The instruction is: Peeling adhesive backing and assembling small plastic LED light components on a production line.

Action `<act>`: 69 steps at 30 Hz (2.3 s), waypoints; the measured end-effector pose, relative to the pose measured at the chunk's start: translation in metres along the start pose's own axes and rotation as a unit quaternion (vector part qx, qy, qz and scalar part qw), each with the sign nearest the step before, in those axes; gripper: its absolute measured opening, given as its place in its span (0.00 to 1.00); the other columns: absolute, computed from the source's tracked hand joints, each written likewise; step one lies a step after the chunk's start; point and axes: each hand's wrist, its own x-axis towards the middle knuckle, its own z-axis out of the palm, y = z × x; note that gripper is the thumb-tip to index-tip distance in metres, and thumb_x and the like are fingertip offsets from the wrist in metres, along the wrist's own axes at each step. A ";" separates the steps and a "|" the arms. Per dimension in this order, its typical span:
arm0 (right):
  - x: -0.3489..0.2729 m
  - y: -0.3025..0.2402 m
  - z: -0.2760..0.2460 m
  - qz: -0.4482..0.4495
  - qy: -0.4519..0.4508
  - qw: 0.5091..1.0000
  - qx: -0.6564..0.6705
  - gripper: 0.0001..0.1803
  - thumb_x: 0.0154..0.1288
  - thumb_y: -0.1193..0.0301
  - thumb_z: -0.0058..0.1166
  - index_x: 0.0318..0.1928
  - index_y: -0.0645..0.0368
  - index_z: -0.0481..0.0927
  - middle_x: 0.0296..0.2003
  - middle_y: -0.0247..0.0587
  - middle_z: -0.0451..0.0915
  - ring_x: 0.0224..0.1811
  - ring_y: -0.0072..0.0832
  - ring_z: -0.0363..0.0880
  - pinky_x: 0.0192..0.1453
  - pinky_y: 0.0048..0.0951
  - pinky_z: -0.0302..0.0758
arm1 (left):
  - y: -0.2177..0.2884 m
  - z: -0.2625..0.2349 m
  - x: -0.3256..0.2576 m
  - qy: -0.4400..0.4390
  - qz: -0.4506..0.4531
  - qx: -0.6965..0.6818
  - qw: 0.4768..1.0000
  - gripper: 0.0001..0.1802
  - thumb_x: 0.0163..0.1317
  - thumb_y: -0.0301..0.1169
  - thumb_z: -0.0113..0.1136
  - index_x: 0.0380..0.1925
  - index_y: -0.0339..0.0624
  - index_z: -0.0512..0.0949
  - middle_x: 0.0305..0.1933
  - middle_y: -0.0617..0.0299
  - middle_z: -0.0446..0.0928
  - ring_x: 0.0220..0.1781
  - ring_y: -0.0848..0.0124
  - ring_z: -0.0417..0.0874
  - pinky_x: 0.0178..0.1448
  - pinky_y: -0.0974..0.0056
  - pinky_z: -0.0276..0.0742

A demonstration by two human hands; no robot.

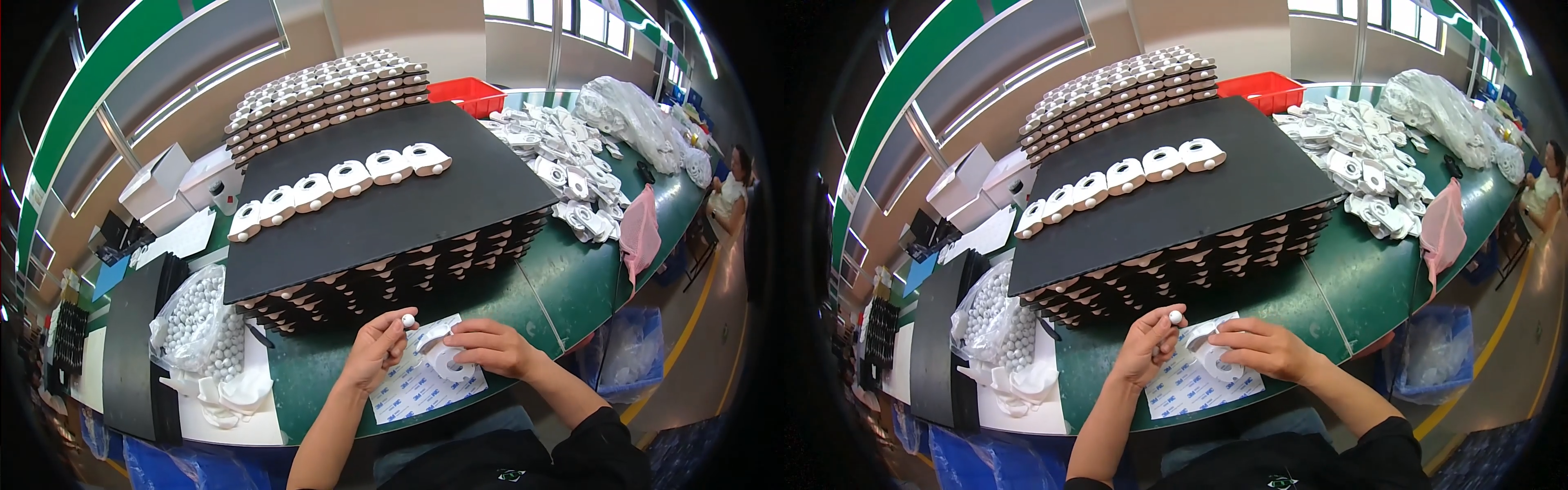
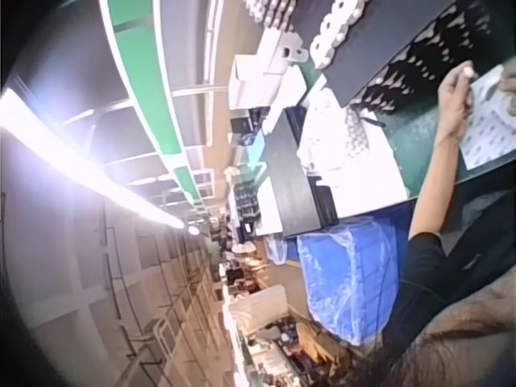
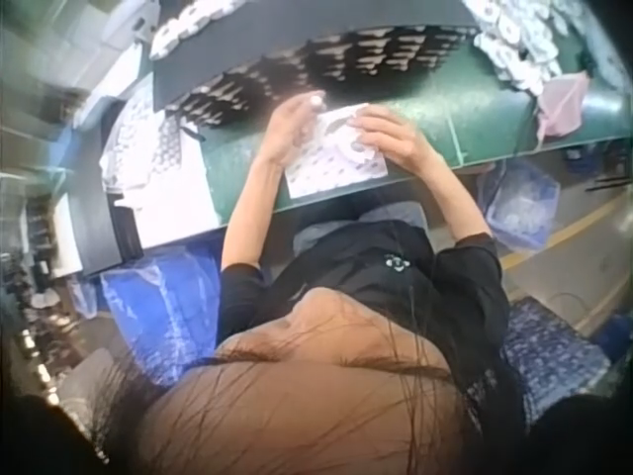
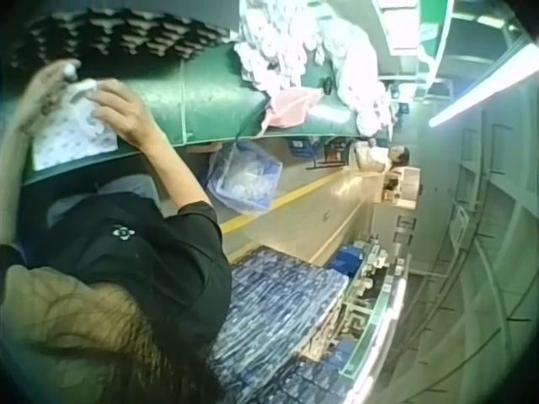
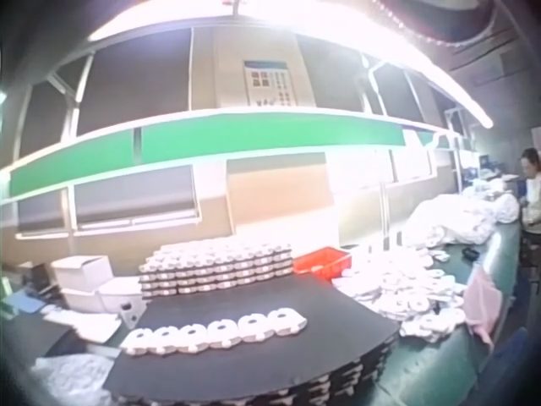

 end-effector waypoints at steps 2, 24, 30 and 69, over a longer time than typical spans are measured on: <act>0.000 0.002 0.002 0.010 0.012 1.000 0.023 0.10 0.43 0.80 0.56 0.30 0.59 0.74 0.44 0.43 0.77 0.47 0.39 0.74 0.49 0.33 0.74 | 0.000 0.001 0.000 -0.001 0.002 0.007 1.000 0.15 0.61 0.30 0.54 0.48 0.38 0.73 0.35 0.63 0.74 0.20 0.85 0.60 0.19 0.81 0.52; 0.004 0.005 0.034 0.440 0.162 0.715 0.518 0.04 0.68 0.74 0.40 0.42 0.54 0.63 0.41 0.42 0.76 0.46 0.28 0.75 0.47 0.28 0.76 | -0.002 0.002 -0.002 -0.001 0.024 0.117 0.993 0.12 0.48 0.23 0.65 0.35 0.38 0.78 0.26 0.67 0.75 0.22 0.85 0.67 0.22 0.80 0.57; 0.002 0.008 0.033 0.444 0.155 0.693 0.547 0.12 0.65 0.76 0.44 0.49 0.59 0.65 0.40 0.37 0.73 0.43 0.25 0.75 0.48 0.28 0.76 | -0.004 0.008 0.000 0.014 0.077 0.163 0.983 0.17 0.42 0.22 0.69 0.36 0.38 0.79 0.24 0.69 0.74 0.22 0.86 0.66 0.25 0.81 0.58; 0.089 0.188 -0.180 0.336 0.140 0.925 -0.106 0.13 0.56 0.70 0.52 0.40 0.65 0.78 0.34 0.46 0.80 0.38 0.35 0.78 0.45 0.30 0.72 | 0.001 -0.022 0.005 0.035 -0.038 -0.197 0.979 0.24 0.40 0.15 0.40 0.43 0.34 0.67 0.40 0.49 0.71 0.29 0.68 0.69 0.17 0.78 0.53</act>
